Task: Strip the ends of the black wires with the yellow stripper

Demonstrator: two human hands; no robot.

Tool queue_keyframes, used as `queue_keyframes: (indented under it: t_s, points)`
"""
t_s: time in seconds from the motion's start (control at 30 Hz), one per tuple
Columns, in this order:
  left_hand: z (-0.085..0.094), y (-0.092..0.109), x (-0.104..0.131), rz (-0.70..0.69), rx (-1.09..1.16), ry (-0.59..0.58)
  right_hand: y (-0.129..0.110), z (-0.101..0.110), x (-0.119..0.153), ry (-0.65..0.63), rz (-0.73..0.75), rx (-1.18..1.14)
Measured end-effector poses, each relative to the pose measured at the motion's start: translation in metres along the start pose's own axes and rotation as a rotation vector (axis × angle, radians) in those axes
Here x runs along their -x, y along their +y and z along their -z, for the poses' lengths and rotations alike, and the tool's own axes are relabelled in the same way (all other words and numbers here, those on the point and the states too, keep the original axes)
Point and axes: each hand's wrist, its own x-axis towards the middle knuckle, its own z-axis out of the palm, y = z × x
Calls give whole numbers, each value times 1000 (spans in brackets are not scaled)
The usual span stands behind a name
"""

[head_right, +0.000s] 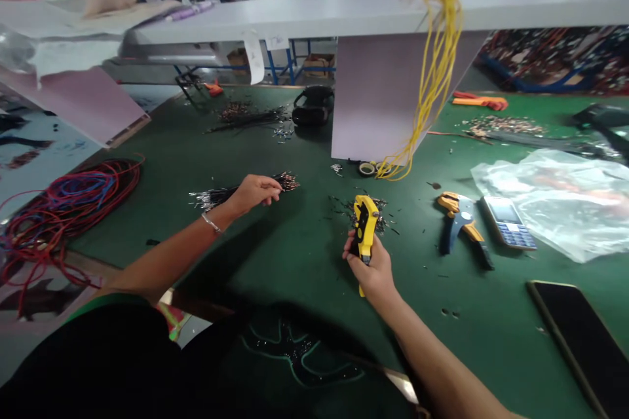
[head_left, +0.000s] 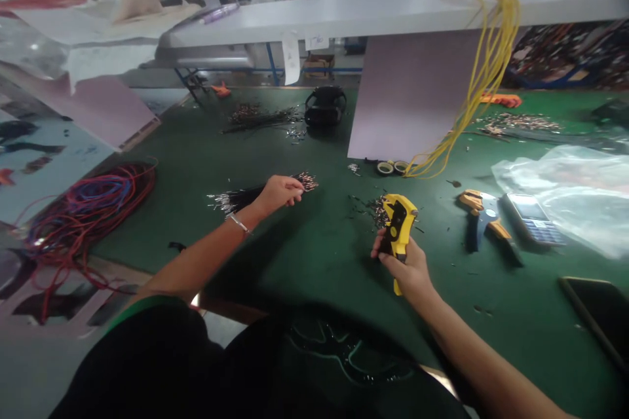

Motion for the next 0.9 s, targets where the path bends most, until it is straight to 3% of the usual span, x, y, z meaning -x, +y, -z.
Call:
queue_keyframes:
  t_s: [0.1, 0.23, 0.4, 0.73, 0.9]
  points:
    - [-23, 27, 7, -3, 114, -70, -4, 2, -3, 7, -21, -26]
    - [-54, 73, 17, 14, 433, -229, -16, 6, -6, 22, -14, -154]
    - [-79, 111, 27, 25, 541, -362, -24, 12, -11, 31, -29, -282]
    - [-96, 115, 34, 32, 532, -442, -23, 15, -14, 23, -17, -265]
    - [-100, 112, 35, 21, 479, -370, -18, 16, -13, -41, 4, -355]
